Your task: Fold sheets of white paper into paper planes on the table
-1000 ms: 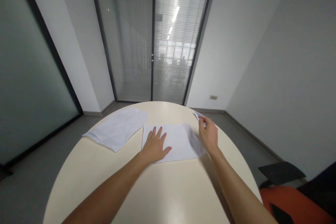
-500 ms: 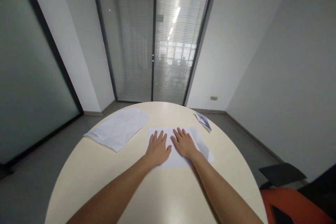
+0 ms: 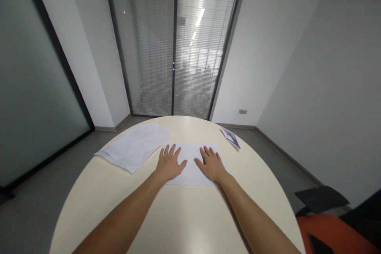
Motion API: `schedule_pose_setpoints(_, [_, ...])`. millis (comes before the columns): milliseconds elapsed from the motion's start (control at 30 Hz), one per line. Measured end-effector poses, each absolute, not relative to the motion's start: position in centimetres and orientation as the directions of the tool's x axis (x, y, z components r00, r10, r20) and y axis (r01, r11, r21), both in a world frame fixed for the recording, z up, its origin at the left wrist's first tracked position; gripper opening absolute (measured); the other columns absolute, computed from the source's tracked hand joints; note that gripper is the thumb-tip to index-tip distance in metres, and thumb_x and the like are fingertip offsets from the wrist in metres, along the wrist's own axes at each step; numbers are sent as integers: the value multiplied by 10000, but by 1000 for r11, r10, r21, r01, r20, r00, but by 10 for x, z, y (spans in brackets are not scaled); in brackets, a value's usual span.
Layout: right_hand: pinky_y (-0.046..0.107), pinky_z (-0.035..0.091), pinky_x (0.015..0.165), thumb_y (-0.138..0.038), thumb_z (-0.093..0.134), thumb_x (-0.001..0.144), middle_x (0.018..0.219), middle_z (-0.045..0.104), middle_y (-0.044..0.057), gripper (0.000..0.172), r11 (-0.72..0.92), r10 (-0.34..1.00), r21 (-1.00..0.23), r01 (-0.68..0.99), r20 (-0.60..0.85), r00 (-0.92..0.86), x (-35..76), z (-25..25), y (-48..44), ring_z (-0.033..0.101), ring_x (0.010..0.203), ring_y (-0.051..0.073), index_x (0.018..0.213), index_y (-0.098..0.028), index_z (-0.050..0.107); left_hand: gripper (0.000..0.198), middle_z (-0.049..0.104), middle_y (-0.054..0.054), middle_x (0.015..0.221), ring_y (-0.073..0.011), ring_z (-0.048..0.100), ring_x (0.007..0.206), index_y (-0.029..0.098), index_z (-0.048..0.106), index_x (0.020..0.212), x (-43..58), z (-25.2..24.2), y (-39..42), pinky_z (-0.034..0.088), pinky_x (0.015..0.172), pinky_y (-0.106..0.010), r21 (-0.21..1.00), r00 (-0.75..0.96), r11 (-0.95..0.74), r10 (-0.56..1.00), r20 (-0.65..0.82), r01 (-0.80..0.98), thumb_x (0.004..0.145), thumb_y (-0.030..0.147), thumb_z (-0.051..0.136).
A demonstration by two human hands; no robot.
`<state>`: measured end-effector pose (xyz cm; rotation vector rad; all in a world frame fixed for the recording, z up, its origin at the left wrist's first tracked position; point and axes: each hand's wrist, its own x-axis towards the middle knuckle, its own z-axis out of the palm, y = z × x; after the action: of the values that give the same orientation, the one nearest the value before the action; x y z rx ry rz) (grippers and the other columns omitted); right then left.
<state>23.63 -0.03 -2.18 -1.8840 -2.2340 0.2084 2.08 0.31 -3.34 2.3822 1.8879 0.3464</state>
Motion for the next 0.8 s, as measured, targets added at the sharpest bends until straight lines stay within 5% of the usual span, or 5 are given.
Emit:
schedule_pose_setpoints(200, [543, 146, 1187, -608, 364, 965, 1615, 274, 111, 715, 193, 981, -270, 943, 81, -178, 239, -26, 4, 188, 1496, 346, 1526, -165, 369, 800, 268, -94, 1622, -437, 131, 1489, 243, 373, 1522, 11, -35, 14, 95, 1184, -599, 185, 127, -148, 985, 116, 972, 882, 724, 357])
schedule_pose_setpoints(467, [534, 125, 1190, -605, 401, 949, 1618, 274, 97, 707, 211, 978, -282, 936, 66, -200, 240, -22, 2, 177, 1497, 342, 1523, -194, 377, 789, 294, -134, 1605, -425, 173, 1484, 174, 411, 1498, 4, -32, 19, 123, 1186, -587, 179, 104, -127, 986, 133, 976, 897, 684, 373])
schedule_pose_setpoints(667, [533, 126, 1190, -610, 412, 945, 1617, 280, 87, 699, 224, 975, -279, 934, 73, -212, 236, -23, 3, 186, 1497, 331, 1520, -213, 384, 595, 309, -155, 1596, -318, 229, 1492, 110, 426, 1476, 16, -30, 11, 158, 1215, -476, 149, 312, -348, 924, 221, 926, 946, 379, 412])
schedule_pose_setpoints(800, [514, 133, 1196, -620, 395, 951, 1621, 273, 70, 691, 230, 973, -262, 937, 67, -221, 235, -23, 6, 186, 1501, 312, 1525, -235, 373, 597, 302, -149, 1599, -344, 252, 1481, 153, 393, 1504, 23, -32, 6, 210, 1193, -520, 217, 366, -392, 918, 153, 894, 975, 428, 380])
